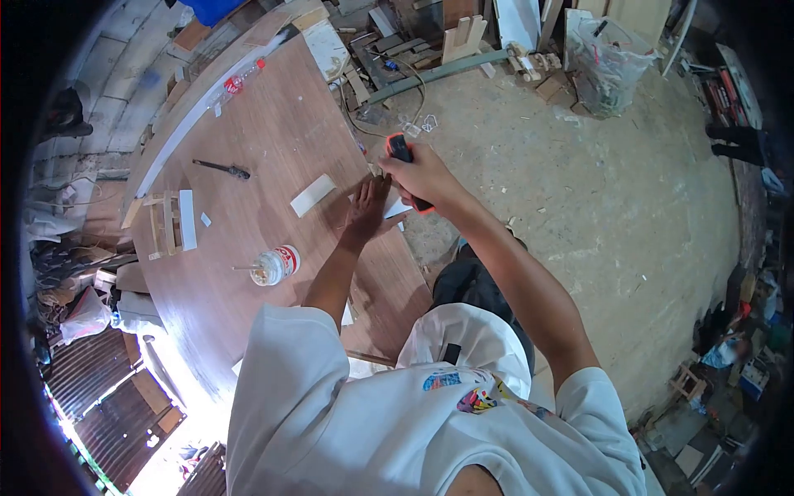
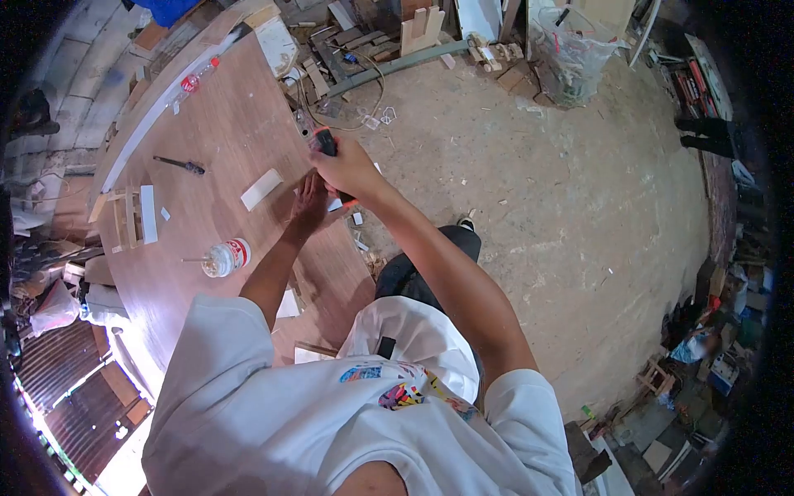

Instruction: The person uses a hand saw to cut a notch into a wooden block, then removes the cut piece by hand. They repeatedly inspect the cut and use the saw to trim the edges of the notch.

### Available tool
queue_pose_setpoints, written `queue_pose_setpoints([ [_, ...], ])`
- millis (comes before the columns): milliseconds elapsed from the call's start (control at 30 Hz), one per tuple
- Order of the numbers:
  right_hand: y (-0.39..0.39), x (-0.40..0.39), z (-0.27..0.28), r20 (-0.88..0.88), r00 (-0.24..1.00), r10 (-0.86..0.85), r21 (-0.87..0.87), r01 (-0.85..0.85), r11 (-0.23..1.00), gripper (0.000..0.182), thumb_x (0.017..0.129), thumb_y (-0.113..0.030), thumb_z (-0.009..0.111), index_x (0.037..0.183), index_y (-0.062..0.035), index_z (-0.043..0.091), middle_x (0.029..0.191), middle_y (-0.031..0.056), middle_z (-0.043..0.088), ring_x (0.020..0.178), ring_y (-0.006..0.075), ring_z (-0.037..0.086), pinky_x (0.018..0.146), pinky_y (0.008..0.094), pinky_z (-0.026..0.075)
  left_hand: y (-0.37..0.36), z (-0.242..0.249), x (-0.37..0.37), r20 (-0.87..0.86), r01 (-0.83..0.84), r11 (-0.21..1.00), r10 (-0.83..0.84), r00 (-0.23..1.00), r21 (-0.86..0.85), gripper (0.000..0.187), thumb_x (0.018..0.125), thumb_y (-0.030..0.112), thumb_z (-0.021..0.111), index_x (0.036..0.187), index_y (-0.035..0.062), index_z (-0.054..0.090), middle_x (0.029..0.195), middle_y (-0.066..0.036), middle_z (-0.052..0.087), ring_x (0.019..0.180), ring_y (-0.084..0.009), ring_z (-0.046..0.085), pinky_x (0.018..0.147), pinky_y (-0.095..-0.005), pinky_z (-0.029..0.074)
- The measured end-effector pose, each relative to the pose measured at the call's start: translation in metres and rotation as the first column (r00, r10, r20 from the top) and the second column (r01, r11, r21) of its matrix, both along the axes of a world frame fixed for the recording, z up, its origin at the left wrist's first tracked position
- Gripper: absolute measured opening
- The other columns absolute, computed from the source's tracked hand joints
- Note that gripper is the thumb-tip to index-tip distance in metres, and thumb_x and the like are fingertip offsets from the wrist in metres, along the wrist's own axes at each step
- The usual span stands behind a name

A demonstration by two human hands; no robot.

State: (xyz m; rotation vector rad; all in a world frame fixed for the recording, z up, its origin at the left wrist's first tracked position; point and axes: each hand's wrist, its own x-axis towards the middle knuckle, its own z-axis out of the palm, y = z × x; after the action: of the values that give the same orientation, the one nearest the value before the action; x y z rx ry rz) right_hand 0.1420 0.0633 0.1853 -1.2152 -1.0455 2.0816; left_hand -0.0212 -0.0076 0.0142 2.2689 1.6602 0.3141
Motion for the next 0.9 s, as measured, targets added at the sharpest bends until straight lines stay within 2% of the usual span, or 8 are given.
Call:
queue_pose_setpoints([
  [33,-0.005,0.002,-0.007,0.06,0.998,0.01,0.008,-0.01,1.0,0.017,0.084,-0.014,0.061,0.085,-0.0039,0.047,0.057,0.0016,0.046,0.043,0.0106,0.045,0.039,0.027,0.037,0.001,-0.002,-0.002,-0.01,0.026,0.993,-0.025,1.0,0.112,0.097,0.065,0.047,0.076,0.138,0.0023,0.03,0.128,-0.02,0.041,0.119,-0.0383,0.041,0.101,-0.047,0.035],
  [200,-0.048,0.013,-0.011,0.057,0.998,-0.017,0.041,0.014,0.999,0.012,0.082,-0.011,0.058,0.084,-0.0046,0.048,0.057,0.0001,0.047,0.042,0.0104,0.046,0.039,0.0285,0.037,-0.001,-0.015,-0.002,0.026,-0.071,0.995,0.07,0.997,0.063,0.097,0.061,0.044,0.078,0.139,0.0079,0.032,0.128,-0.016,0.042,0.12,-0.035,0.041,0.101,-0.0483,0.033],
  [300,-0.08,0.014,-0.041,0.238,0.966,-0.096,0.32,0.016,0.947,0.004,0.081,-0.006,0.052,0.084,-0.0032,0.051,0.062,-0.0011,0.046,0.051,0.0072,0.044,0.046,0.0267,0.036,0.0,0.011,0.001,-0.013,-0.129,0.991,0.128,0.992,-0.038,0.097,0.059,0.041,0.079,0.138,0.0094,0.033,0.128,-0.014,0.041,0.121,-0.0333,0.041,0.101,-0.0484,0.033],
  [400,-0.098,0.023,-0.041,0.226,0.962,-0.154,0.361,0.064,0.93,0.006,0.082,-0.007,0.053,0.083,-0.002,0.051,0.064,-0.0005,0.045,0.057,0.0073,0.042,0.05,0.0258,0.035,0.002,0.02,0.005,-0.048,-0.14,0.982,0.135,0.99,-0.125,0.097,0.057,0.041,0.078,0.137,0.0093,0.034,0.128,-0.012,0.041,0.121,-0.0328,0.04,0.101,-0.0477,0.034],
  [500,-0.116,0.036,-0.014,0.324,0.94,-0.109,0.311,0.002,0.95,0.008,0.082,-0.007,0.056,0.082,-0.0018,0.05,0.065,0.0002,0.044,0.061,0.0083,0.042,0.054,0.0263,0.037,0.002,0.015,0.005,-0.071,-0.142,0.985,0.135,0.988,-0.097,0.096,0.057,0.044,0.076,0.137,0.0093,0.034,0.127,-0.012,0.041,0.12,-0.0336,0.04,0.1,-0.0471,0.035],
  [700,-0.159,0.055,0.051,0.255,0.948,-0.188,0.334,0.096,0.938,0.012,0.077,0.0,0.059,0.079,-0.0016,0.047,0.064,0.0015,0.044,0.063,0.0098,0.044,0.059,0.0269,0.04,0.003,0.001,0.005,-0.142,-0.129,0.986,0.114,0.983,-0.101,0.097,0.06,0.05,0.073,0.138,0.0098,0.033,0.124,-0.011,0.04,0.118,-0.034,0.04,0.099,-0.0486,0.035],
  [833,-0.141,0.051,-0.039,0.397,0.911,-0.111,0.379,-0.053,0.924,0.012,0.076,0.001,0.059,0.075,-0.0011,0.047,0.063,0.0017,0.046,0.063,0.0093,0.045,0.059,0.0274,0.041,0.002,0.006,0.004,-0.061,-0.148,0.98,0.141,0.988,-0.131,0.102,0.059,0.052,0.074,0.141,0.0107,0.031,0.124,-0.009,0.04,0.117,-0.033,0.041,0.097,-0.0508,0.034],
  [900,-0.116,0.04,-0.06,0.311,0.942,-0.127,0.347,0.012,0.938,0.013,0.071,0.0,0.058,0.084,0.0025,0.056,0.063,0.0147,0.051,0.061,0.013,0.05,0.059,0.0346,0.044,0.003,0.007,0.005,-0.092,-0.149,0.982,0.139,0.986,-0.114,0.099,0.059,0.052,0.074,0.139,0.0099,0.033,0.122,-0.01,0.04,0.116,-0.033,0.041,0.097,-0.0497,0.036],
])
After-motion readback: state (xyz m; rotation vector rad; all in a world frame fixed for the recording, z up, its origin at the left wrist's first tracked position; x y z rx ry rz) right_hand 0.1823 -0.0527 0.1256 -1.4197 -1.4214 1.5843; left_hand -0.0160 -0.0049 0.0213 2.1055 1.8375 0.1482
